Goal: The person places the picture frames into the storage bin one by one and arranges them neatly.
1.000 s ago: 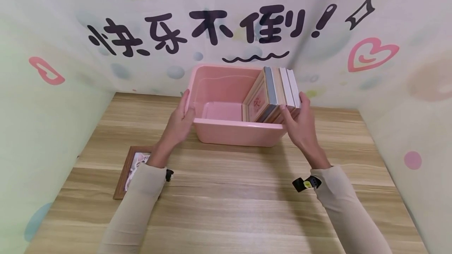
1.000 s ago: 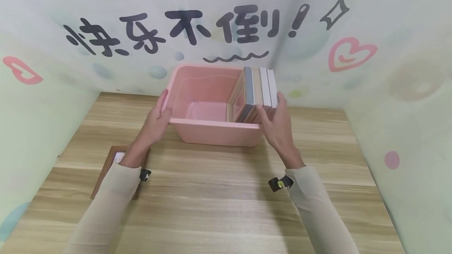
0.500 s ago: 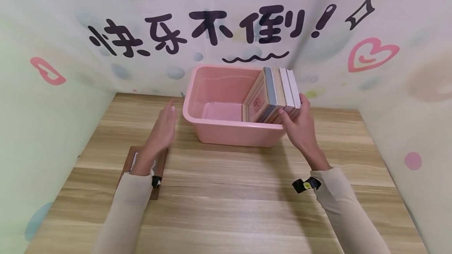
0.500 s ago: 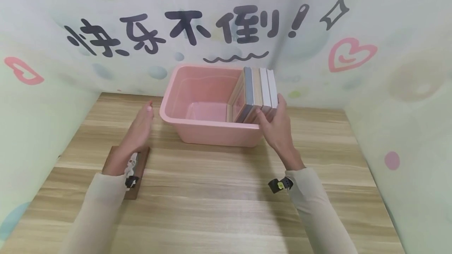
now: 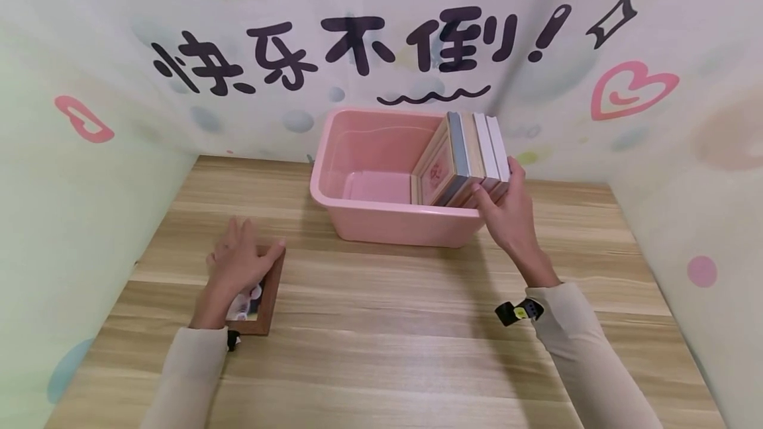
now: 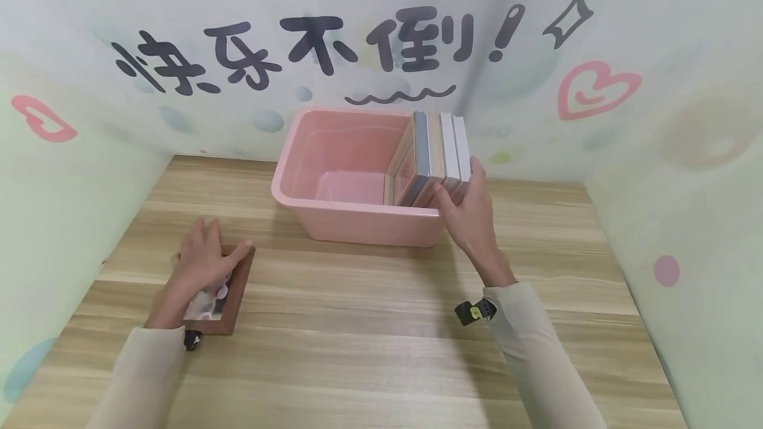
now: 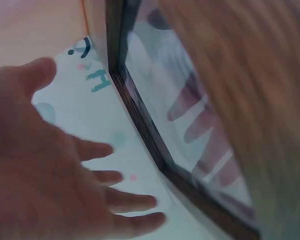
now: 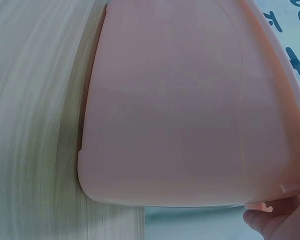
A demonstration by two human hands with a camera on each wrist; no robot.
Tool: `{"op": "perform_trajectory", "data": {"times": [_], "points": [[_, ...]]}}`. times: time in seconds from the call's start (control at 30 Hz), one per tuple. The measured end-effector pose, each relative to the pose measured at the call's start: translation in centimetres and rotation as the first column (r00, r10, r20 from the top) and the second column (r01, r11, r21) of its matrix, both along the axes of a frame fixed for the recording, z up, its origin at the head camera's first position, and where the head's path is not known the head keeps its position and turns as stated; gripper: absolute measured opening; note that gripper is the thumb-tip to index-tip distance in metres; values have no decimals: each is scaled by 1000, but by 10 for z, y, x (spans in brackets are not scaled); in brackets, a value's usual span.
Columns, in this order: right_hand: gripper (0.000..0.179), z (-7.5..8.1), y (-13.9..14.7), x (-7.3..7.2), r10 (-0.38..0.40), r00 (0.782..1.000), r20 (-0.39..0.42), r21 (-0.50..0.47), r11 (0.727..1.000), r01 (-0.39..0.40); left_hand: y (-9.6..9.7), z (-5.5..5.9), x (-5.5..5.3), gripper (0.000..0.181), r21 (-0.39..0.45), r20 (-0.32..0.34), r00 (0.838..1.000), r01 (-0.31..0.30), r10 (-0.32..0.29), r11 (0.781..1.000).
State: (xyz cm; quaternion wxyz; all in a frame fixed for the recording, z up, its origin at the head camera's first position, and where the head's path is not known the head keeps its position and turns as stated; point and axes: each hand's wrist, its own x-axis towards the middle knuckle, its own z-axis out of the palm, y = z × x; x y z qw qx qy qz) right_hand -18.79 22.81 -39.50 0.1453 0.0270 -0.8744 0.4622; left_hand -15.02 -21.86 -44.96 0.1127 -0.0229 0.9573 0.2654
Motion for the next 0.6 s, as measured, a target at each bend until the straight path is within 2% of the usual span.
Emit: {"op": "perform_trajectory", "data": {"times": [0.1,0.2,0.3,0.4,0.6], "points": [[74,0,0,0,0,1000,-1,0,1000,0,-3,1,2,99,-63,86,996,-1,7,998],[74,-1,0,0,0,1000,0,-1,1000,0,-3,2,3,101,-106,179,984,3,16,994],[74,-1,0,0,2,1000,0,-1,1000,-2,-2,1,4,104,-130,241,970,10,22,991],[74,-2,1,0,4,1000,-1,1,1000,-4,0,-1,5,103,-148,267,963,21,20,989],[74,-1,2,-1,5,1000,-4,3,1000,-5,3,-1,4,101,-171,253,967,27,18,985]]}}
